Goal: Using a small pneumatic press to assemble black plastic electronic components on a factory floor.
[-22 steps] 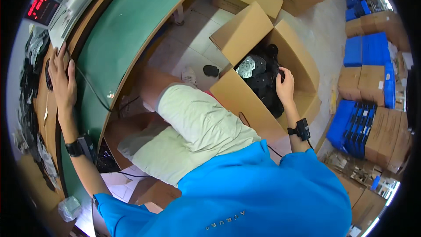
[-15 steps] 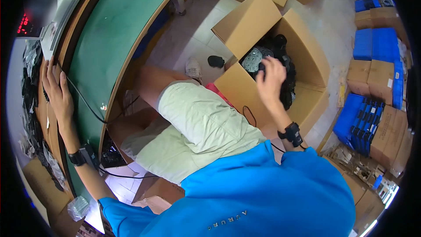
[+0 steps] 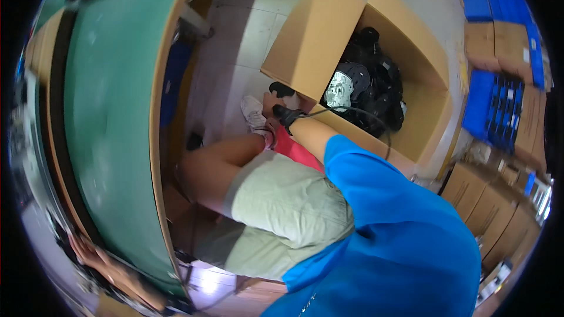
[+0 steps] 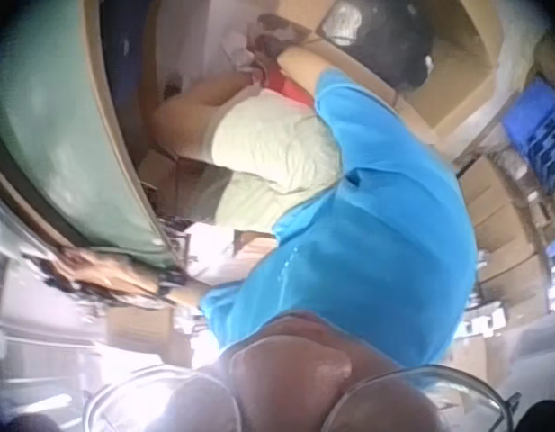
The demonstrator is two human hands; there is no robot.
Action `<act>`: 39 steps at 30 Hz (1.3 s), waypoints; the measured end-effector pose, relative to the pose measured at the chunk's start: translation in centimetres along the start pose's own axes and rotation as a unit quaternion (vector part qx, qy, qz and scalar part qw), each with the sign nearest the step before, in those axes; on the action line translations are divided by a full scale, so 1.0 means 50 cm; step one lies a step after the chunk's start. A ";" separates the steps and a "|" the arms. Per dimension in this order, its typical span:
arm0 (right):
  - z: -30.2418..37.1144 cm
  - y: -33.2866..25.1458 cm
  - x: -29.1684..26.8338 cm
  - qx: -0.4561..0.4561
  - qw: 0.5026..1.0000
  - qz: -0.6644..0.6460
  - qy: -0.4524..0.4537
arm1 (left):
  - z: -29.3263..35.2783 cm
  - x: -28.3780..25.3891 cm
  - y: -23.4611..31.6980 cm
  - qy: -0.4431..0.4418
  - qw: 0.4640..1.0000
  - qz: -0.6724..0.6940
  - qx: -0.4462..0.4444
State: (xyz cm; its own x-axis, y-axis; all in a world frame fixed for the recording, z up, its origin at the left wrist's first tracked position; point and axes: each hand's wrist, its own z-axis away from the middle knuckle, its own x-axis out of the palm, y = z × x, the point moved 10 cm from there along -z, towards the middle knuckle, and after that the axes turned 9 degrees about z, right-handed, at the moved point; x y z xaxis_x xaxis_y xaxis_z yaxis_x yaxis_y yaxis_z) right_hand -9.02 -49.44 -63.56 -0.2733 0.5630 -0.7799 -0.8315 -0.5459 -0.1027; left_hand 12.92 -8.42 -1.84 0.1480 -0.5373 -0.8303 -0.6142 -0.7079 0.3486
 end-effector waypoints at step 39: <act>0.192 -0.189 -0.218 -0.269 0.919 -0.256 0.133 | 0.001 0.019 0.088 -0.018 0.998 -0.048 -0.042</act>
State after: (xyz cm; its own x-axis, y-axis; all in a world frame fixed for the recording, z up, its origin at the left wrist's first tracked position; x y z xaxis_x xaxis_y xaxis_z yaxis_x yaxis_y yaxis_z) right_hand -2.85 -44.45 -48.15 0.2750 0.6985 -0.6607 -0.4386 -0.5203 -0.7327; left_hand 10.32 -12.01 -1.15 0.1738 -0.4498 -0.8760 -0.5305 -0.7922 0.3016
